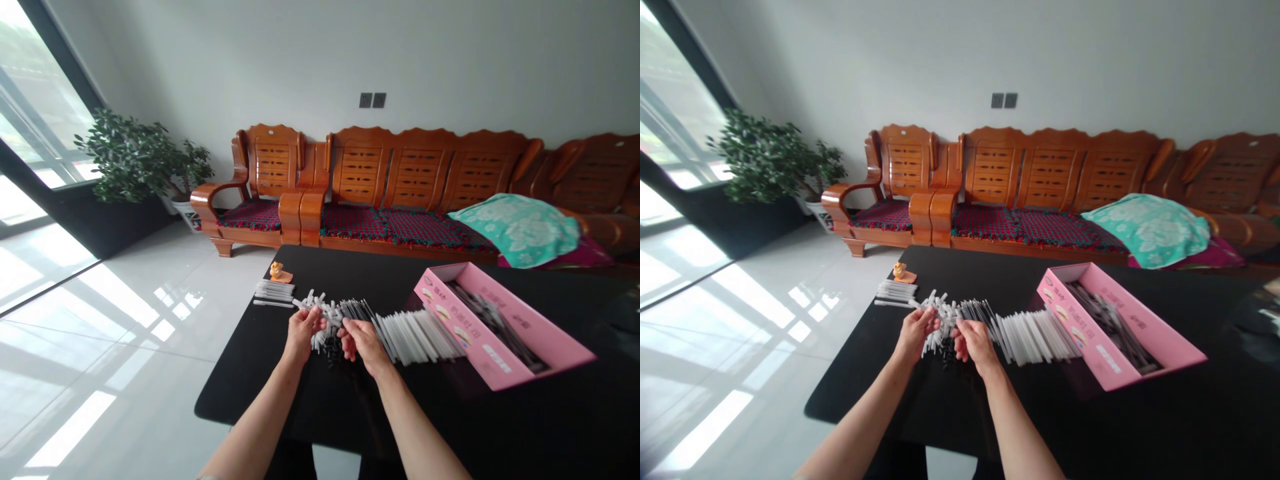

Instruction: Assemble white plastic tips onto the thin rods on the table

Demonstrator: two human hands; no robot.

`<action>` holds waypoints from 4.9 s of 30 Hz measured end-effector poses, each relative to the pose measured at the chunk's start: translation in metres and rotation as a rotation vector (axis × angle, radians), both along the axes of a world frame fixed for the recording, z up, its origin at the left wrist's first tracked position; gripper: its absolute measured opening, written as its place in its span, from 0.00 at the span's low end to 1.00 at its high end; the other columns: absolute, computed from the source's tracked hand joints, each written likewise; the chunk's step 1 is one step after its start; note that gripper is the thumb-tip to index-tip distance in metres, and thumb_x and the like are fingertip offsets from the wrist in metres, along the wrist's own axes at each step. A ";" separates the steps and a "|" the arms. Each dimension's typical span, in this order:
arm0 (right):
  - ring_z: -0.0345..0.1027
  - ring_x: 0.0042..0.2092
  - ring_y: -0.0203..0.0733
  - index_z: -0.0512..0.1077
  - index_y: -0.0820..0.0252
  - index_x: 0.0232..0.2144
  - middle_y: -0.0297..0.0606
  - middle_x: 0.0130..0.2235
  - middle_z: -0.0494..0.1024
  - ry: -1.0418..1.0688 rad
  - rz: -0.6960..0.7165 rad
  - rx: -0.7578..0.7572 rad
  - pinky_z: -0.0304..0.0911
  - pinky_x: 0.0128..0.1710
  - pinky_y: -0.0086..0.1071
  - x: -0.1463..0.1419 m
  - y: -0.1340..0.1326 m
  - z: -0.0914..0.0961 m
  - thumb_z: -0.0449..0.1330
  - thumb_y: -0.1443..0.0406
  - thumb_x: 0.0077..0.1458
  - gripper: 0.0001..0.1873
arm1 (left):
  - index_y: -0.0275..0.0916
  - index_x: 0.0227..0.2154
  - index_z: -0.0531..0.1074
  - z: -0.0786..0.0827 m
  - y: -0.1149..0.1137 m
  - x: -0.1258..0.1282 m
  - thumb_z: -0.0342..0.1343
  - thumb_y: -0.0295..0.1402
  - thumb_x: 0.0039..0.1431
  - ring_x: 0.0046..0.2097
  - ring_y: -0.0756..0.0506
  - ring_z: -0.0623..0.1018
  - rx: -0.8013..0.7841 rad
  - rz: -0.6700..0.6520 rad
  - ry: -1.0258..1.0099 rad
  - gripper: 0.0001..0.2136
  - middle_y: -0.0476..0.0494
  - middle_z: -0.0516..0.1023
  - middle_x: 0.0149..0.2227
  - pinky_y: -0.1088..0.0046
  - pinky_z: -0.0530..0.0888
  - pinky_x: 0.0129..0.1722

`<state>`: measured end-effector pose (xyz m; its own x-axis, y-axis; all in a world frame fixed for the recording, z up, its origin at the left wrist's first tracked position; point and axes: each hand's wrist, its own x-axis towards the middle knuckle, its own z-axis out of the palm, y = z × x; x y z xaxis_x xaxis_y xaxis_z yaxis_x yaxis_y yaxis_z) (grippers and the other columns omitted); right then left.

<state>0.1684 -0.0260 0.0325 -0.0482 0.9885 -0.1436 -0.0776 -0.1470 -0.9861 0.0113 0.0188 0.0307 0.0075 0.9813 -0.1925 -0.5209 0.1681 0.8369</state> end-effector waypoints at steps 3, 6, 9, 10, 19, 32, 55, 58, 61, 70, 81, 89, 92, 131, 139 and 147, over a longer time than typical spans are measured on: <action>0.60 0.15 0.30 0.71 0.63 0.26 0.29 0.17 0.69 -0.023 -0.005 0.031 0.49 0.12 0.21 0.000 0.001 0.000 0.61 0.48 0.52 0.23 | 0.29 0.25 0.75 -0.001 0.000 0.000 0.73 0.45 0.35 0.23 0.51 0.74 0.003 -0.004 0.007 0.23 0.49 0.71 0.19 0.75 0.73 0.26; 0.65 0.18 0.31 0.71 0.63 0.29 0.31 0.21 0.73 -0.006 -0.037 0.026 0.53 0.15 0.21 0.000 0.001 -0.001 0.66 0.50 0.47 0.21 | 0.29 0.25 0.76 -0.002 0.002 0.000 0.73 0.45 0.34 0.23 0.51 0.74 -0.007 0.001 0.013 0.23 0.48 0.72 0.20 0.75 0.73 0.27; 0.65 0.18 0.32 0.72 0.63 0.30 0.32 0.20 0.73 0.002 -0.029 -0.009 0.52 0.14 0.22 0.000 0.002 -0.005 0.61 0.45 0.50 0.25 | 0.29 0.25 0.76 -0.004 0.003 0.001 0.73 0.45 0.34 0.24 0.50 0.74 -0.010 0.008 0.009 0.23 0.48 0.71 0.19 0.75 0.74 0.27; 0.64 0.17 0.32 0.71 0.63 0.29 0.32 0.19 0.72 0.003 -0.025 -0.011 0.51 0.13 0.22 0.000 0.002 -0.006 0.59 0.44 0.52 0.26 | 0.30 0.25 0.75 -0.005 0.004 0.001 0.73 0.45 0.34 0.24 0.50 0.74 -0.010 0.008 0.007 0.23 0.49 0.71 0.19 0.75 0.74 0.27; 0.65 0.17 0.32 0.72 0.64 0.30 0.32 0.19 0.73 0.022 -0.013 -0.043 0.51 0.13 0.22 0.000 0.002 -0.008 0.60 0.45 0.51 0.26 | 0.30 0.25 0.74 -0.008 0.003 0.000 0.72 0.45 0.37 0.24 0.50 0.74 -0.003 -0.008 0.014 0.22 0.50 0.70 0.19 0.75 0.73 0.27; 0.60 0.15 0.30 0.71 0.63 0.29 0.29 0.17 0.70 0.036 -0.017 -0.006 0.48 0.12 0.22 0.001 0.000 -0.013 0.60 0.46 0.53 0.24 | 0.30 0.26 0.75 -0.007 0.002 0.004 0.72 0.45 0.37 0.23 0.50 0.74 -0.001 -0.014 0.019 0.22 0.50 0.70 0.18 0.73 0.73 0.28; 0.65 0.22 0.37 0.76 0.59 0.33 0.33 0.19 0.70 -0.541 -0.094 0.286 0.58 0.23 0.28 0.007 -0.007 -0.013 0.53 0.53 0.59 0.18 | 0.30 0.23 0.74 -0.020 0.000 0.003 0.72 0.45 0.37 0.23 0.50 0.74 -0.029 0.046 0.048 0.21 0.51 0.69 0.18 0.74 0.74 0.26; 0.63 0.21 0.35 0.75 0.59 0.30 0.32 0.20 0.70 -0.516 -0.070 0.271 0.57 0.21 0.26 0.007 -0.011 -0.013 0.53 0.54 0.59 0.17 | 0.30 0.23 0.73 -0.024 -0.004 0.007 0.71 0.45 0.39 0.22 0.50 0.74 -0.024 0.009 0.056 0.21 0.51 0.70 0.19 0.74 0.73 0.25; 0.62 0.20 0.34 0.74 0.59 0.31 0.32 0.21 0.71 -0.522 -0.072 0.239 0.56 0.20 0.26 0.015 -0.014 -0.017 0.53 0.56 0.58 0.15 | 0.30 0.24 0.73 -0.026 -0.003 0.005 0.71 0.45 0.39 0.22 0.50 0.74 -0.029 0.017 0.053 0.20 0.51 0.70 0.18 0.74 0.73 0.25; 0.64 0.20 0.40 0.75 0.58 0.31 0.35 0.19 0.72 -0.583 -0.462 0.116 0.60 0.22 0.31 0.067 -0.013 -0.040 0.55 0.54 0.53 0.16 | 0.33 0.30 0.75 -0.017 0.023 -0.031 0.68 0.42 0.43 0.28 0.48 0.78 0.034 0.436 -0.007 0.17 0.47 0.77 0.24 0.71 0.76 0.34; 0.72 0.33 0.51 0.78 0.57 0.30 0.46 0.30 0.80 -0.957 -0.584 0.042 0.60 0.31 0.36 0.059 -0.011 -0.042 0.53 0.57 0.52 0.16 | 0.32 0.31 0.77 -0.013 0.001 -0.007 0.71 0.42 0.41 0.28 0.48 0.77 0.037 0.153 -0.007 0.19 0.45 0.77 0.26 0.69 0.76 0.34; 0.67 0.21 0.38 0.75 0.60 0.35 0.37 0.23 0.74 -0.381 -0.216 0.094 0.56 0.18 0.28 0.020 -0.012 -0.009 0.51 0.46 0.58 0.25 | 0.34 0.38 0.77 -0.007 -0.013 0.010 0.67 0.40 0.50 0.28 0.48 0.77 0.149 -0.197 -0.024 0.17 0.43 0.78 0.29 0.70 0.76 0.33; 0.66 0.19 0.34 0.73 0.62 0.32 0.34 0.22 0.74 -0.132 -0.088 0.044 0.51 0.14 0.23 0.007 -0.011 -0.001 0.57 0.45 0.55 0.24 | 0.34 0.39 0.76 -0.003 -0.014 0.013 0.68 0.40 0.49 0.28 0.48 0.77 0.164 -0.269 -0.011 0.17 0.43 0.78 0.29 0.72 0.75 0.30; 0.47 0.18 0.30 0.68 0.59 0.28 0.25 0.17 0.57 -0.319 0.042 0.260 0.44 0.20 0.27 -0.017 -0.025 0.021 0.49 0.51 0.63 0.21 | 0.33 0.28 0.78 0.016 -0.003 -0.005 0.63 0.41 0.54 0.21 0.53 0.69 0.252 -0.243 0.110 0.14 0.48 0.73 0.20 0.77 0.67 0.23; 0.67 0.23 0.38 0.71 0.59 0.31 0.36 0.20 0.72 -1.143 -0.165 0.437 0.48 0.26 0.31 0.018 -0.050 -0.024 0.39 0.58 0.69 0.25 | 0.32 0.31 0.78 0.018 0.040 -0.055 0.67 0.47 0.43 0.24 0.53 0.71 0.169 0.245 0.146 0.21 0.47 0.75 0.26 0.78 0.69 0.23; 0.70 0.26 0.43 0.77 0.61 0.39 0.44 0.26 0.79 -1.412 -0.577 0.250 0.52 0.26 0.31 0.084 -0.040 -0.018 0.46 0.57 0.64 0.22 | 0.37 0.34 0.78 -0.020 0.021 -0.042 0.59 0.44 0.51 0.20 0.49 0.72 0.171 0.050 0.904 0.15 0.51 0.73 0.19 0.76 0.67 0.22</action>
<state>0.2527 -0.0656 0.0141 0.3640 0.8292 0.4242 0.9209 -0.2520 -0.2975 -0.0303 0.0394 0.0108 -0.1187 0.9920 0.0430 0.3405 0.0000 0.9403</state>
